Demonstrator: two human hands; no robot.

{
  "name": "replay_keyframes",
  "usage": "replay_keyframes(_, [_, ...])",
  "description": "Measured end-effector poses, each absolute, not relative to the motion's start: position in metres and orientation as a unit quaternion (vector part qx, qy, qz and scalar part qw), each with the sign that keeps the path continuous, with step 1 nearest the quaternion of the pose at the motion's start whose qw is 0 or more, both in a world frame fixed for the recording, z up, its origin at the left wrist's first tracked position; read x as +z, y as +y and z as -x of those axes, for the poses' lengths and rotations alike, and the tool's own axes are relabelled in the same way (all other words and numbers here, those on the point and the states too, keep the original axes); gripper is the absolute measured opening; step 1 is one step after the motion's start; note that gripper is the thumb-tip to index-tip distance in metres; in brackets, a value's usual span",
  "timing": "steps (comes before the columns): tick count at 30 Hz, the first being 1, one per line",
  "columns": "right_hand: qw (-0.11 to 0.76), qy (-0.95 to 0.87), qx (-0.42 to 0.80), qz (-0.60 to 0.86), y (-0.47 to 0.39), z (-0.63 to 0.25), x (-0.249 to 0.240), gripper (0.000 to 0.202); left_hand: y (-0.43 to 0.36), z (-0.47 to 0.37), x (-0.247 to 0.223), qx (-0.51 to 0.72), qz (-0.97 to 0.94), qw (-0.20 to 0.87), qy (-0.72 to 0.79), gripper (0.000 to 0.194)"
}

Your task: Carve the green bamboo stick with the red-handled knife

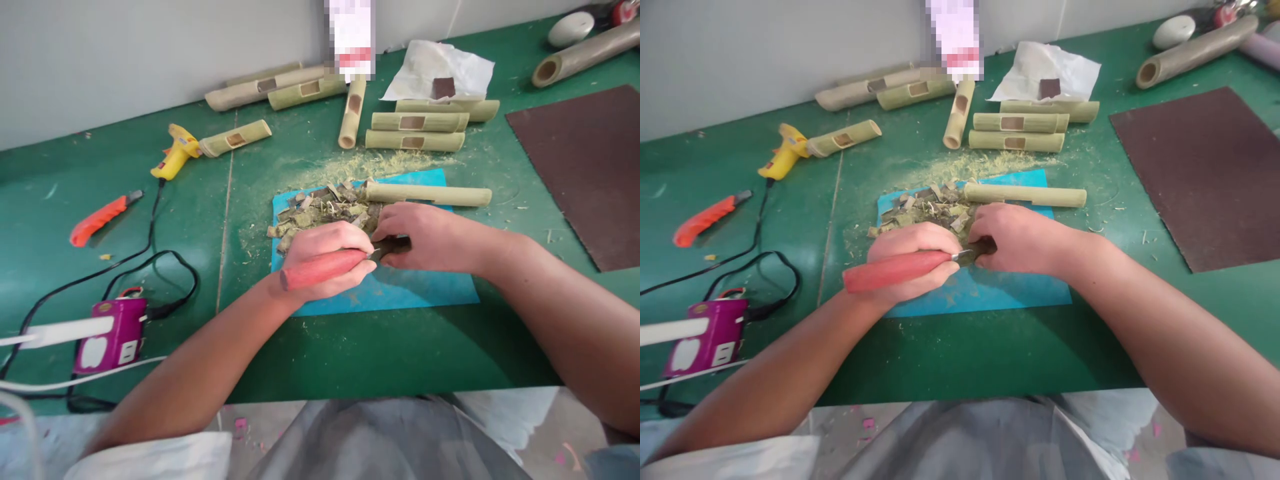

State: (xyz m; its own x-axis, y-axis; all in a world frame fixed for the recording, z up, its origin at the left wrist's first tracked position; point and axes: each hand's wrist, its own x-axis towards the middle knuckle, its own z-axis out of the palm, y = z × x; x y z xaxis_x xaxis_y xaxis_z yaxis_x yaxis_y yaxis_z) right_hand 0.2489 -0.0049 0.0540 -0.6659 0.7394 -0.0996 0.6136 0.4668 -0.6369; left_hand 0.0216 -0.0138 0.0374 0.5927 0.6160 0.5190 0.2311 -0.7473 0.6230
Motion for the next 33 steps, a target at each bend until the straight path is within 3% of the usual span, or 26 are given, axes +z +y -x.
replay_keyframes(9, [0.093, -0.835, 0.313, 0.443, -0.008, -0.250, 0.056, 0.008, 0.000, -0.025, 0.050, 0.302, -0.858, 0.302, 0.286, 0.002])
replay_keyframes(17, [0.099, -0.808, 0.354, 0.460, -0.002, -0.253, 0.052, 0.013, 0.009, -0.032, 0.043, 0.367, -0.853, 0.293, 0.229, 0.007])
replay_keyframes(22, [0.101, -0.813, 0.356, 0.450, -0.002, -0.251, 0.051, 0.011, 0.012, -0.032, 0.044, 0.335, -0.840, 0.334, 0.264, 0.006])
replay_keyframes(33, [0.111, -0.817, 0.361, 0.435, 0.000, -0.251, 0.048, 0.011, 0.009, -0.034, 0.038, 0.347, -0.839, 0.299, 0.295, 0.012])
